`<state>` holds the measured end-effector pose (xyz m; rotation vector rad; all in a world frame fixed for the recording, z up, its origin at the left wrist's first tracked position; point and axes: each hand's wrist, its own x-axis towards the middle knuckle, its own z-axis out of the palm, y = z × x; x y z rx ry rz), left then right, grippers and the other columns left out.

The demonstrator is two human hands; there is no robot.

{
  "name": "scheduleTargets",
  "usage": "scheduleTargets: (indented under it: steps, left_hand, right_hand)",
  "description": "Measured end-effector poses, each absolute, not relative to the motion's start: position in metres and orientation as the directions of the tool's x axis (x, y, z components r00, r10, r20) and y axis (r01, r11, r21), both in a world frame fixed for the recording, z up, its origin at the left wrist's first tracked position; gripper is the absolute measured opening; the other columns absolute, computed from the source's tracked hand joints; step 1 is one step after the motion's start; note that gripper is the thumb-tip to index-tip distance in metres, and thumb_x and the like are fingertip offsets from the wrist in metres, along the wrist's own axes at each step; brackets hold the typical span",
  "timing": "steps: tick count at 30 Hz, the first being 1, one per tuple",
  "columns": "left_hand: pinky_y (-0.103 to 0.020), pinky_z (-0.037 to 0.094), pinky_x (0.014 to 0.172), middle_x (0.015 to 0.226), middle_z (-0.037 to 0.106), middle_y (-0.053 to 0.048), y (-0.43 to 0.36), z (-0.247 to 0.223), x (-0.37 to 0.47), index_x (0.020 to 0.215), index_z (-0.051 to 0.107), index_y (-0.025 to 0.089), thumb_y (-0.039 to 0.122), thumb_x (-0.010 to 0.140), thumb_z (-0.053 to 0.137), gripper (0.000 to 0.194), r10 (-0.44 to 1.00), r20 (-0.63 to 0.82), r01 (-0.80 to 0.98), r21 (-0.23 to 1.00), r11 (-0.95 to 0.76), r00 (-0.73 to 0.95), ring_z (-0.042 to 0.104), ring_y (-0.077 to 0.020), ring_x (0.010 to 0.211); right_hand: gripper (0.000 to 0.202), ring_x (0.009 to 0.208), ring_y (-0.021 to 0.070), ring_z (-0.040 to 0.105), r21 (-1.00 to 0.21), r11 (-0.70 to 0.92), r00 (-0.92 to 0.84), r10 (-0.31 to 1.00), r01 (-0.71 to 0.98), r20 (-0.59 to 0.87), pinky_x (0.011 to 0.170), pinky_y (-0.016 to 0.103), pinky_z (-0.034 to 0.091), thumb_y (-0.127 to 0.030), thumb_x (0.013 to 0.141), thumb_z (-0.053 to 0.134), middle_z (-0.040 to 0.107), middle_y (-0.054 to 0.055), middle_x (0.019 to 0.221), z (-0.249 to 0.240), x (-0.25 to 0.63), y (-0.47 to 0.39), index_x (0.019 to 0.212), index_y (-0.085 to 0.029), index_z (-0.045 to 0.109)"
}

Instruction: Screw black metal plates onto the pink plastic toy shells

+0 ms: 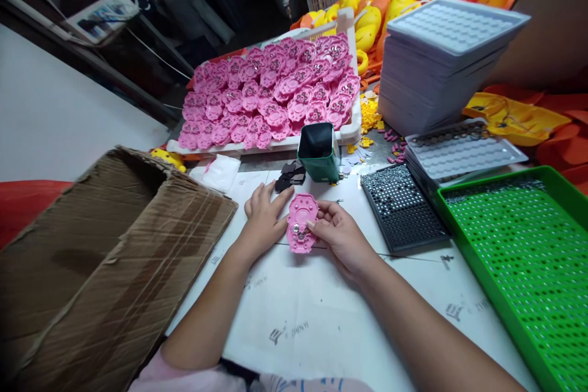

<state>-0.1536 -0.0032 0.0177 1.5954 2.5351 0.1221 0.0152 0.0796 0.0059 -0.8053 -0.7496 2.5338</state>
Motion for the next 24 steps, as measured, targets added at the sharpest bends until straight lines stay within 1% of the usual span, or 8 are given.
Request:
scheduleTargets:
  steps: [3, 6, 9, 12, 15, 17, 20, 24]
  left_hand:
    - [-0.061, 0.023, 0.107, 0.147, 0.036, -0.016, -0.005, 0.015, -0.155, 0.138, 0.051, 0.030, 0.043, 0.089, 0.053, 0.050, 0.883, 0.046, 0.873, 0.179, 0.454, -0.468, 0.026, -0.0393, 0.139]
    - [-0.060, 0.026, 0.107, 0.142, 0.040, -0.017, -0.007, 0.014, -0.153, 0.133, 0.054, 0.026, 0.043, 0.088, 0.055, 0.047, 0.823, 0.238, 0.848, 0.275, 0.452, -0.516, 0.033, -0.0372, 0.134]
    - [-0.055, 0.029, 0.108, 0.140, 0.040, -0.017, -0.010, 0.017, -0.147, 0.129, 0.054, 0.023, 0.041, 0.089, 0.055, 0.044, 0.792, 0.405, 0.870, 0.388, 0.305, -0.458, 0.035, -0.0335, 0.134]
    - [-0.050, 0.030, 0.110, 0.143, 0.037, -0.015, -0.015, 0.023, -0.139, 0.125, 0.053, 0.024, 0.036, 0.089, 0.057, 0.039, 0.811, 0.498, 0.910, 0.404, 0.097, -0.308, 0.036, -0.0303, 0.135]
    - [-0.046, 0.037, 0.106, 0.143, 0.041, -0.014, -0.018, 0.026, -0.135, 0.115, 0.058, 0.023, 0.035, 0.089, 0.058, 0.028, 0.839, 0.502, 0.908, 0.418, -0.023, -0.210, 0.041, -0.0281, 0.133]
    - [-0.043, 0.043, 0.102, 0.140, 0.045, -0.013, -0.017, 0.024, -0.136, 0.105, 0.063, 0.023, 0.033, 0.091, 0.056, 0.019, 0.837, 0.495, 0.874, 0.483, -0.041, -0.234, 0.046, -0.0265, 0.129]
    - [-0.038, 0.049, 0.094, 0.129, 0.055, -0.011, -0.013, 0.018, -0.140, 0.095, 0.068, 0.020, 0.030, 0.089, 0.059, 0.015, 0.790, 0.482, 0.756, 0.654, -0.037, -0.378, 0.056, -0.0238, 0.118]
    - [-0.029, 0.054, 0.080, 0.117, 0.061, -0.011, -0.007, 0.013, -0.142, 0.093, 0.070, 0.016, 0.030, 0.076, 0.072, 0.023, 0.733, 0.326, 0.474, 0.880, -0.006, -0.596, 0.065, -0.0185, 0.094]
  right_hand:
    - [0.051, 0.074, 0.0118, 0.065, -0.588, -0.784, -0.760, 0.502, -0.200, -0.412, 0.066, 0.025, 0.057, -0.026, 0.058, 0.086, 0.068, 0.005, 0.095, 0.006, 0.015, 0.079, 0.102, -0.017, 0.061]
    - [0.051, 0.076, 0.0133, 0.066, -0.583, -0.782, -0.754, 0.516, -0.220, -0.406, 0.065, 0.026, 0.058, -0.026, 0.059, 0.085, 0.068, 0.005, 0.097, 0.004, 0.013, 0.078, 0.102, -0.017, 0.060]
    - [0.051, 0.076, 0.0141, 0.066, -0.577, -0.775, -0.740, 0.542, -0.257, -0.398, 0.063, 0.026, 0.058, -0.026, 0.058, 0.085, 0.068, 0.005, 0.096, 0.003, 0.012, 0.077, 0.101, -0.017, 0.060]
    - [0.050, 0.075, 0.0124, 0.065, -0.568, -0.763, -0.717, 0.578, -0.308, -0.388, 0.064, 0.024, 0.058, -0.024, 0.058, 0.085, 0.068, 0.002, 0.093, 0.003, 0.012, 0.076, 0.101, -0.019, 0.060]
    - [0.049, 0.075, 0.0118, 0.065, -0.556, -0.761, -0.708, 0.592, -0.334, -0.386, 0.064, 0.024, 0.058, -0.023, 0.058, 0.085, 0.067, 0.001, 0.091, 0.003, 0.012, 0.076, 0.100, -0.019, 0.060]
    - [0.047, 0.075, 0.0119, 0.065, -0.548, -0.764, -0.708, 0.591, -0.339, -0.386, 0.064, 0.023, 0.057, -0.022, 0.058, 0.085, 0.068, 0.001, 0.090, 0.003, 0.012, 0.076, 0.098, -0.019, 0.060]
    - [0.048, 0.074, 0.0117, 0.065, -0.540, -0.765, -0.706, 0.595, -0.351, -0.384, 0.064, 0.024, 0.057, -0.021, 0.057, 0.085, 0.068, 0.001, 0.089, 0.003, 0.011, 0.076, 0.098, -0.018, 0.060]
    - [0.049, 0.073, 0.0121, 0.064, -0.539, -0.763, -0.699, 0.601, -0.358, -0.387, 0.063, 0.025, 0.057, -0.021, 0.056, 0.085, 0.067, 0.000, 0.089, 0.002, 0.011, 0.076, 0.097, -0.019, 0.060]
